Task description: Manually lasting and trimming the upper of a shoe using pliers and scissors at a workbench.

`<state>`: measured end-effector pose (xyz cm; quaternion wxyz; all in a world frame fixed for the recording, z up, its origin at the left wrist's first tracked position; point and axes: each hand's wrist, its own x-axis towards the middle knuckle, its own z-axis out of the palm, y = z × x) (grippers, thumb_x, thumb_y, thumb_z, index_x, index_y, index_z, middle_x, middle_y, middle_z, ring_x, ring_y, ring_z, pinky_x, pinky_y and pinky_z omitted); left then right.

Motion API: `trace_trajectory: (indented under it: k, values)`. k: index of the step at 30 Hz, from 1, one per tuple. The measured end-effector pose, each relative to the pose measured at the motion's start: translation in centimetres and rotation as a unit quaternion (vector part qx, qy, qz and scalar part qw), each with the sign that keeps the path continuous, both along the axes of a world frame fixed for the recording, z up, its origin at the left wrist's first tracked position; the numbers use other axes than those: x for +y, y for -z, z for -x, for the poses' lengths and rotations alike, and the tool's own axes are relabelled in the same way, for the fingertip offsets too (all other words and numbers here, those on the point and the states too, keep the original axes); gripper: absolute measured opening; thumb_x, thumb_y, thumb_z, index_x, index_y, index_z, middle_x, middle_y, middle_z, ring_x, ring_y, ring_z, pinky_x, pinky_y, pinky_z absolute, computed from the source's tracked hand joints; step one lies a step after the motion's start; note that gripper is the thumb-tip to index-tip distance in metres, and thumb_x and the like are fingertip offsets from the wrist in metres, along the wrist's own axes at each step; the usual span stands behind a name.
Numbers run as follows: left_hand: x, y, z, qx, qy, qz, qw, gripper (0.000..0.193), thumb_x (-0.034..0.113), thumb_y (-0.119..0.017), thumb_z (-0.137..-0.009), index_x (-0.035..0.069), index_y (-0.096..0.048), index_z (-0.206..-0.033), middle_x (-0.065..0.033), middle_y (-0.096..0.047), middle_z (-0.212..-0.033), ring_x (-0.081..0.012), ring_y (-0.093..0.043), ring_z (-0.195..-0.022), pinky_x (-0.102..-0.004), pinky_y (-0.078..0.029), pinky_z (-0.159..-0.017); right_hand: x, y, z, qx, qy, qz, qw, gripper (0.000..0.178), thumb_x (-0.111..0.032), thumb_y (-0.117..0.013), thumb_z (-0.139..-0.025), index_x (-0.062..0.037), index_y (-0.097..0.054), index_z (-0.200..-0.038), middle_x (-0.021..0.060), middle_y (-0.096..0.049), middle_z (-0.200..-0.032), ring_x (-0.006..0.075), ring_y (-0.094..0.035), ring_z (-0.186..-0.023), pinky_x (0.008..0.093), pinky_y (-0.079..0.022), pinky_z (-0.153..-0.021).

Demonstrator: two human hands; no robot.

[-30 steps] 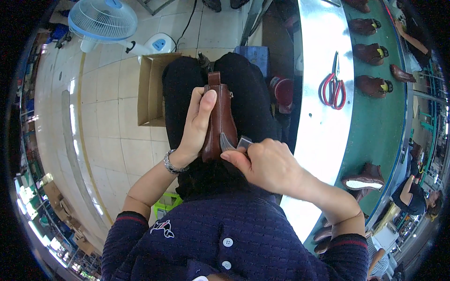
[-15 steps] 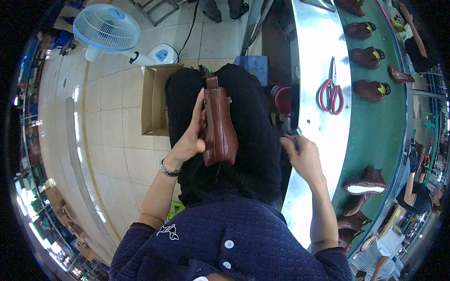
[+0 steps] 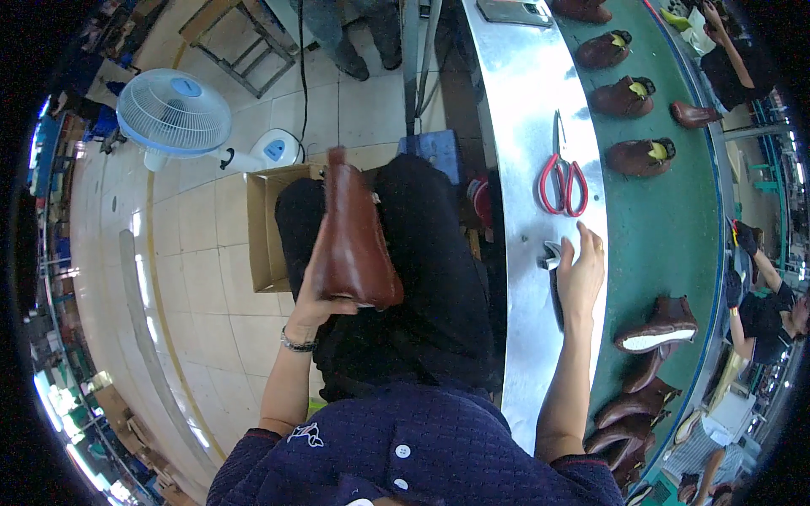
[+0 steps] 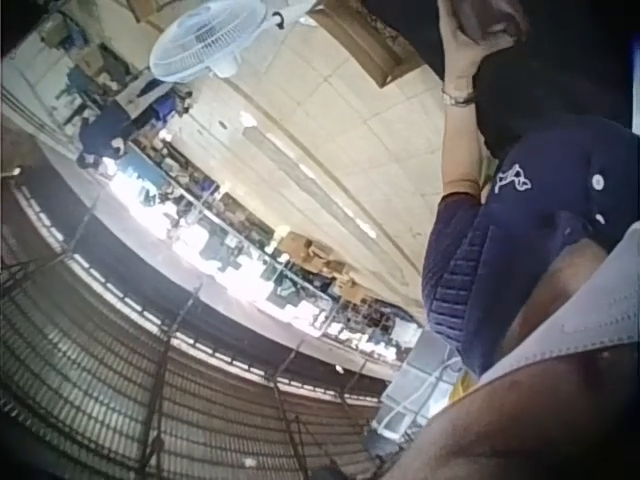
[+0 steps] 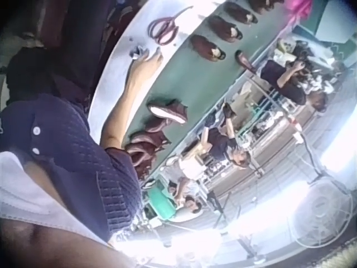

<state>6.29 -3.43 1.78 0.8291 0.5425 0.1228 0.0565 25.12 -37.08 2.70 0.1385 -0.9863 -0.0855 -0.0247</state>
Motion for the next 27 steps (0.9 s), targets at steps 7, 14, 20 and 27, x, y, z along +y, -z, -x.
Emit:
trace_trajectory:
  k: [7,14,20,27]
  values:
    - [6.6,-2.7,1.7,-0.009,-0.136,0.189,0.973,0.063,0.047,-0.046,-0.099,0.006,-0.034,-0.145,-0.0141,-0.047,-0.142,-0.0277,-0.048,-0.129,-0.0466,-0.040,-0.107,0.0,4.5,-8.5,-0.012,0.009,-0.020,1.000,0.044,-0.022,-0.070,-0.085,0.0057,-0.059,-0.117,0.0241,-0.060,-0.107,0.0361,-0.061,-0.092,0.0423,-0.049,-0.083]
    - [7.2,-5.1,-0.6,0.206,-0.149,0.186,0.949,0.050,0.036,-0.055,-0.098,0.007,-0.046,-0.138,-0.0084,-0.060,-0.126,-0.0169,-0.062,-0.107,-0.0337,-0.052,-0.092,-0.4,4.0,-11.1,0.218,0.041,-0.278,0.934,0.036,-0.016,-0.067,-0.085,0.0059,-0.060,-0.112,0.0063,-0.064,-0.077,0.0131,-0.057,-0.063,0.0273,-0.046,-0.060]
    - [5.5,-5.4,-4.3,0.230,-0.147,0.129,0.953,0.050,0.039,-0.055,-0.097,0.005,-0.049,-0.134,-0.0071,-0.062,-0.118,-0.0140,-0.063,-0.100,-0.0304,-0.053,-0.086,4.6,-1.9,-5.0,0.439,0.022,-0.504,0.744,0.048,-0.031,-0.080,-0.076,-0.0071,-0.057,-0.110,-0.0038,-0.057,-0.082,0.0059,-0.052,-0.070,0.0201,-0.040,-0.060]
    - [5.5,-4.8,-4.8,0.214,-0.125,0.170,0.954,0.052,0.041,-0.054,-0.097,0.005,-0.049,-0.134,-0.0077,-0.061,-0.119,-0.0152,-0.062,-0.101,-0.0321,-0.052,-0.086,9.7,-6.8,1.0,0.673,-0.122,-0.482,0.547,0.086,-0.066,-0.077,-0.068,-0.0067,-0.050,-0.124,-0.0037,-0.048,-0.082,0.0065,-0.051,-0.065,0.0174,-0.038,-0.053]
